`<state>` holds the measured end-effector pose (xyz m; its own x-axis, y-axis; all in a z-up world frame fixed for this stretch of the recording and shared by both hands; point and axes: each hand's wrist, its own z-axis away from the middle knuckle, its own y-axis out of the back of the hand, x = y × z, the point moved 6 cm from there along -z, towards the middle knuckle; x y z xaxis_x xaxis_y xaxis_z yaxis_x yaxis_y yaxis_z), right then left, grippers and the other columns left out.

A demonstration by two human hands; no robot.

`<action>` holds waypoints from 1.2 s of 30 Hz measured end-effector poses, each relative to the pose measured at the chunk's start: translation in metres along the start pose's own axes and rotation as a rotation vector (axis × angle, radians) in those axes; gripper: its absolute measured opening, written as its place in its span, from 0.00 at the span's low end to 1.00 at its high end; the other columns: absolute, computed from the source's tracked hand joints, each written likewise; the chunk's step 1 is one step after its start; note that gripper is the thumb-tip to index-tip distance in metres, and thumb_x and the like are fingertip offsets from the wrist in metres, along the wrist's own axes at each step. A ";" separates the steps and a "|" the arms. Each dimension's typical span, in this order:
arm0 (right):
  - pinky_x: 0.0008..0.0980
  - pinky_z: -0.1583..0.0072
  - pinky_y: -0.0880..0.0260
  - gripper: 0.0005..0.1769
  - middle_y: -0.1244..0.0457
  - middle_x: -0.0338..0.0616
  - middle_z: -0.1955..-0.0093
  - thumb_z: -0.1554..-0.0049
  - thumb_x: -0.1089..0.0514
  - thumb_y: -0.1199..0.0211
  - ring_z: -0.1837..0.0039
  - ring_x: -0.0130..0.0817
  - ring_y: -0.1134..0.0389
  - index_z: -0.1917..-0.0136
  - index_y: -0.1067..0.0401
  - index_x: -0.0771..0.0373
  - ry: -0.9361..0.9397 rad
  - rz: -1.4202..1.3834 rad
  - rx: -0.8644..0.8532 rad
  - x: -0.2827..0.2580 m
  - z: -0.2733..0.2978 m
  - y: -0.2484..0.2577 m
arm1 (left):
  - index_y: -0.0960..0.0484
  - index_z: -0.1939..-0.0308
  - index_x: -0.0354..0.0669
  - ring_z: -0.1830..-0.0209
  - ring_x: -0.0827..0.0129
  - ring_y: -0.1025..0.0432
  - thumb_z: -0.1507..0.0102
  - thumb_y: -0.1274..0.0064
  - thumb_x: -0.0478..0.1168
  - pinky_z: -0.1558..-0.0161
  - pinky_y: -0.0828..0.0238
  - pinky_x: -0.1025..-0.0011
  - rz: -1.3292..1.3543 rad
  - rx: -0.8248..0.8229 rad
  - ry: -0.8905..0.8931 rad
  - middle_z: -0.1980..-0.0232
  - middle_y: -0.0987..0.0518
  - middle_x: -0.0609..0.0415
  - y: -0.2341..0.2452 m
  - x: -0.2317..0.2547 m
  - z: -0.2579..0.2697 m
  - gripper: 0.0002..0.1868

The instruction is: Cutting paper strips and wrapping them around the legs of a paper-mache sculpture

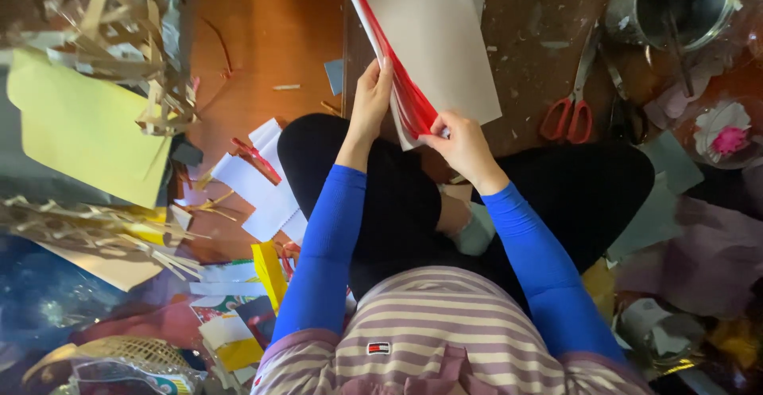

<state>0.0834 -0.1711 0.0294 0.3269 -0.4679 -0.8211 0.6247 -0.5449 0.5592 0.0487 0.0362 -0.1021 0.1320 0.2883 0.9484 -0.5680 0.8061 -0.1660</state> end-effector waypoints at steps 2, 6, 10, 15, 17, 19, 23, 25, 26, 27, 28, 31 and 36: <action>0.39 0.57 0.33 0.18 0.35 0.45 0.68 0.47 0.54 0.16 0.61 0.39 0.33 0.59 0.25 0.61 -0.155 -0.085 -0.035 0.017 -0.002 -0.003 | 0.14 0.43 0.42 0.51 0.71 0.25 0.22 0.49 0.55 0.48 0.20 0.64 -0.027 0.019 0.018 0.54 0.16 0.54 0.000 0.000 0.002 0.20; 0.32 0.58 0.36 0.21 0.34 0.42 0.72 0.49 0.51 0.15 0.64 0.32 0.35 0.62 0.28 0.60 -0.211 -0.201 0.000 0.038 -0.004 -0.011 | 0.15 0.42 0.42 0.51 0.70 0.24 0.22 0.47 0.53 0.45 0.21 0.61 -0.069 0.006 0.029 0.53 0.16 0.53 -0.003 0.026 0.016 0.19; 0.27 0.59 0.41 0.22 0.38 0.33 0.71 0.45 0.47 0.17 0.63 0.24 0.39 0.63 0.28 0.59 -0.259 -0.375 0.052 0.053 -0.003 -0.011 | 0.15 0.39 0.41 0.50 0.66 0.21 0.29 0.38 0.45 0.46 0.19 0.59 -0.085 0.040 0.120 0.49 0.14 0.48 0.003 0.003 0.010 0.18; 0.29 0.54 0.32 0.14 0.30 0.38 0.64 0.46 0.52 0.17 0.59 0.27 0.32 0.59 0.22 0.55 -0.218 -0.341 0.163 0.091 -0.018 0.047 | 0.22 0.30 0.30 0.39 0.51 0.22 0.35 0.38 0.35 0.39 0.24 0.46 -0.149 0.162 0.111 0.39 0.17 0.30 0.014 -0.005 0.006 0.28; 0.33 0.53 0.27 0.13 0.30 0.43 0.59 0.42 0.51 0.18 0.55 0.37 0.27 0.53 0.21 0.54 -0.202 -0.145 0.356 0.143 -0.026 0.100 | 0.31 0.24 0.23 0.27 0.34 0.31 0.32 0.44 0.31 0.28 0.34 0.40 -0.244 0.362 0.061 0.31 0.25 0.19 0.047 -0.009 0.004 0.32; 0.36 0.53 0.24 0.14 0.30 0.47 0.54 0.40 0.57 0.21 0.53 0.41 0.26 0.46 0.25 0.56 -0.212 -0.106 0.433 0.190 -0.023 0.132 | 0.31 0.24 0.28 0.23 0.36 0.34 0.33 0.47 0.27 0.26 0.37 0.42 -0.223 0.389 -0.009 0.29 0.26 0.22 0.054 -0.018 -0.005 0.32; 0.52 0.48 0.19 0.16 0.31 0.58 0.44 0.36 0.66 0.31 0.46 0.62 0.25 0.38 0.29 0.55 -0.279 0.097 0.579 0.238 -0.002 0.155 | 0.36 0.21 0.31 0.17 0.33 0.44 0.35 0.50 0.21 0.19 0.47 0.42 -0.251 0.456 -0.127 0.23 0.34 0.21 0.059 -0.003 0.002 0.36; 0.58 0.41 0.27 0.08 0.33 0.62 0.45 0.32 0.56 0.38 0.43 0.66 0.28 0.42 0.30 0.59 -0.445 0.106 0.679 0.157 0.008 0.179 | 0.36 0.20 0.34 0.16 0.34 0.44 0.35 0.49 0.21 0.18 0.48 0.43 -0.280 0.446 -0.113 0.22 0.34 0.24 0.069 -0.013 -0.004 0.37; 0.64 0.33 0.35 0.16 0.35 0.66 0.46 0.29 0.47 0.45 0.41 0.70 0.31 0.45 0.31 0.63 -0.606 0.118 0.771 0.116 0.012 0.192 | 0.35 0.20 0.37 0.16 0.36 0.44 0.35 0.48 0.21 0.18 0.48 0.44 -0.303 0.443 -0.102 0.21 0.33 0.26 0.073 -0.020 -0.006 0.38; 0.64 0.33 0.35 0.16 0.35 0.66 0.46 0.29 0.47 0.45 0.41 0.70 0.31 0.45 0.31 0.63 -0.631 0.115 0.782 0.120 0.003 0.179 | 0.35 0.20 0.37 0.16 0.36 0.44 0.35 0.48 0.21 0.18 0.48 0.44 -0.315 0.419 -0.094 0.21 0.33 0.26 0.073 -0.019 -0.004 0.38; 0.56 0.32 0.36 0.18 0.36 0.59 0.44 0.30 0.42 0.43 0.39 0.61 0.32 0.44 0.30 0.58 -0.582 -0.079 0.760 0.126 -0.009 0.163 | 0.37 0.19 0.38 0.15 0.37 0.45 0.35 0.48 0.23 0.18 0.49 0.43 -0.288 0.407 -0.078 0.20 0.35 0.27 0.072 -0.018 -0.002 0.39; 0.49 0.34 0.33 0.15 0.35 0.52 0.44 0.34 0.48 0.38 0.38 0.55 0.32 0.42 0.26 0.59 -0.344 -0.150 0.529 0.164 -0.030 0.059 | 0.44 0.16 0.45 0.16 0.35 0.44 0.36 0.46 0.25 0.19 0.45 0.42 -0.334 0.342 0.002 0.18 0.39 0.26 0.068 -0.012 0.013 0.44; 0.52 0.39 0.28 0.29 0.35 0.57 0.43 0.46 0.62 0.25 0.40 0.58 0.31 0.33 0.27 0.68 -0.041 0.252 0.427 0.190 -0.050 -0.042 | 0.57 0.13 0.50 0.17 0.28 0.43 0.39 0.45 0.28 0.21 0.41 0.37 -0.695 0.166 0.106 0.11 0.50 0.31 0.040 0.027 0.054 0.55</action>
<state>0.1544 -0.2026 -0.1560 0.3968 -0.6439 -0.6541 0.1809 -0.6438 0.7435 -0.0145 0.0486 -0.0689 0.5814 -0.2073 0.7868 -0.4385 0.7347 0.5176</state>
